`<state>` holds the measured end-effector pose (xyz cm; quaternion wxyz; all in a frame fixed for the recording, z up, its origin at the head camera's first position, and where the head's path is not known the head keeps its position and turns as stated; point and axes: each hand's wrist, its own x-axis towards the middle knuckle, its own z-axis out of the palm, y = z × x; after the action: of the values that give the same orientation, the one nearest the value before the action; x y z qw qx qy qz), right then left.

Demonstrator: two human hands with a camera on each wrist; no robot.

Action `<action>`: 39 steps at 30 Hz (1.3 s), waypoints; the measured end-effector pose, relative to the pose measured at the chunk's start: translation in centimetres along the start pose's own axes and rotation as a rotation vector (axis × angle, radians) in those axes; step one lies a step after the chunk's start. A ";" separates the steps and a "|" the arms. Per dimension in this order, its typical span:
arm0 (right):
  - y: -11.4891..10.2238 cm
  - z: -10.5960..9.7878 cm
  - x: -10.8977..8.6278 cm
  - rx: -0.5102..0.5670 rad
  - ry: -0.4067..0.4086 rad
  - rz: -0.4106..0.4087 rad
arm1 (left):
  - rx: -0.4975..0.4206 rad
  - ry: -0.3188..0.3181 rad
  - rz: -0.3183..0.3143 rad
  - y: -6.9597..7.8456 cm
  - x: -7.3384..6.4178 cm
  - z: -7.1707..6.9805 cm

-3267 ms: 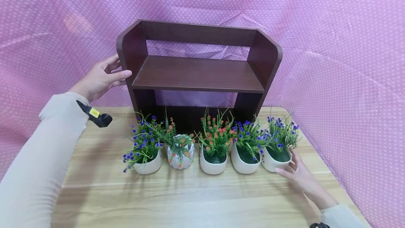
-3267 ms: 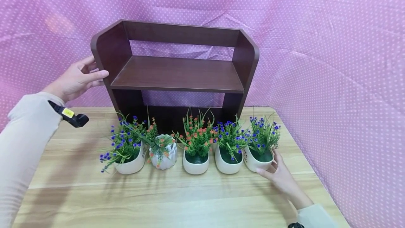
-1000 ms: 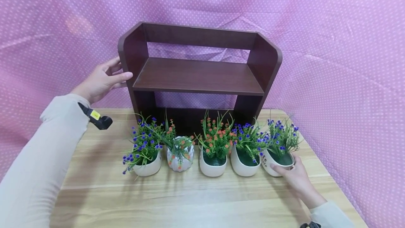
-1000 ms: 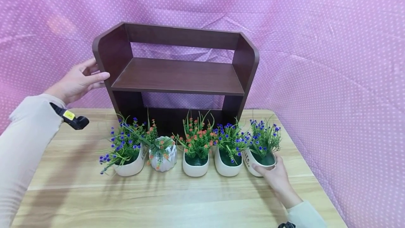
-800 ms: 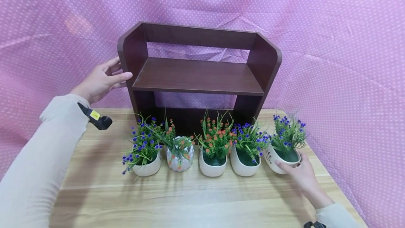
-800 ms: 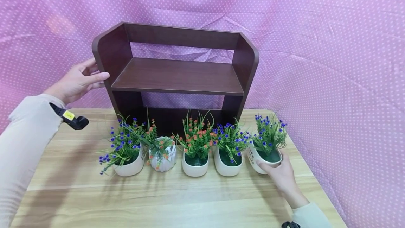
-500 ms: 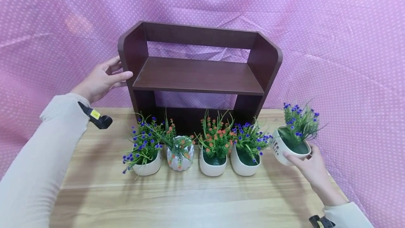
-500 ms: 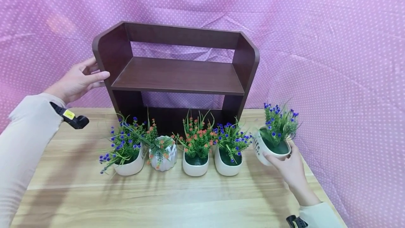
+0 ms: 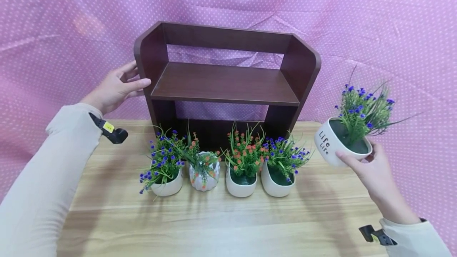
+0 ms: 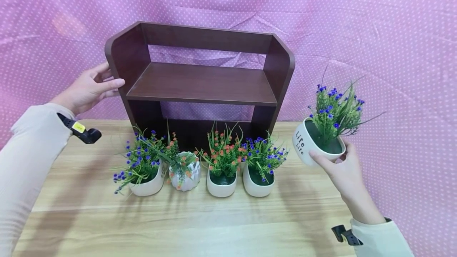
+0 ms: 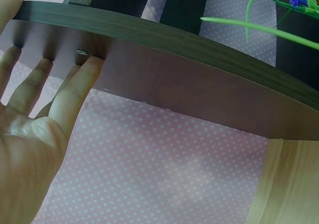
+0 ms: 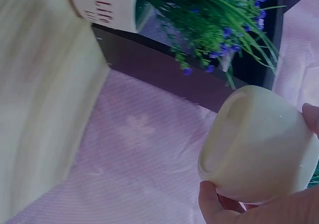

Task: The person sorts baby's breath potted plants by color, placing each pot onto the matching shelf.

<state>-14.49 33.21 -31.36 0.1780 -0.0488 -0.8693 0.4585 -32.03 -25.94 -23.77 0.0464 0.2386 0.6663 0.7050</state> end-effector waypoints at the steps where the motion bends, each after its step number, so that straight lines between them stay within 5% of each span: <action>1: -0.3 -0.1 0.0 0.003 0.001 0.002 | -0.001 0.001 -0.002 0.0 0.0 0.0; 7: -2.3 -1.0 0.2 0.129 -0.028 0.026 | -0.024 0.012 -0.007 -0.1 0.1 0.1; 14: -4.9 -1.2 0.7 0.368 0.013 -0.097 | -0.049 0.027 0.006 0.1 0.1 0.3; 25: -9.5 -0.6 0.9 0.296 -0.001 -0.101 | -0.049 0.028 0.010 0.0 0.0 0.3; 39: -15.4 3.4 2.9 0.442 -0.061 -0.177 | -0.044 0.015 0.015 0.0 -0.1 0.2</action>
<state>-17.22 22.42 -19.86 0.1976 0.0814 -0.7538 0.6214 -31.89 -25.76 -23.82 0.0416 0.2372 0.6492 0.7215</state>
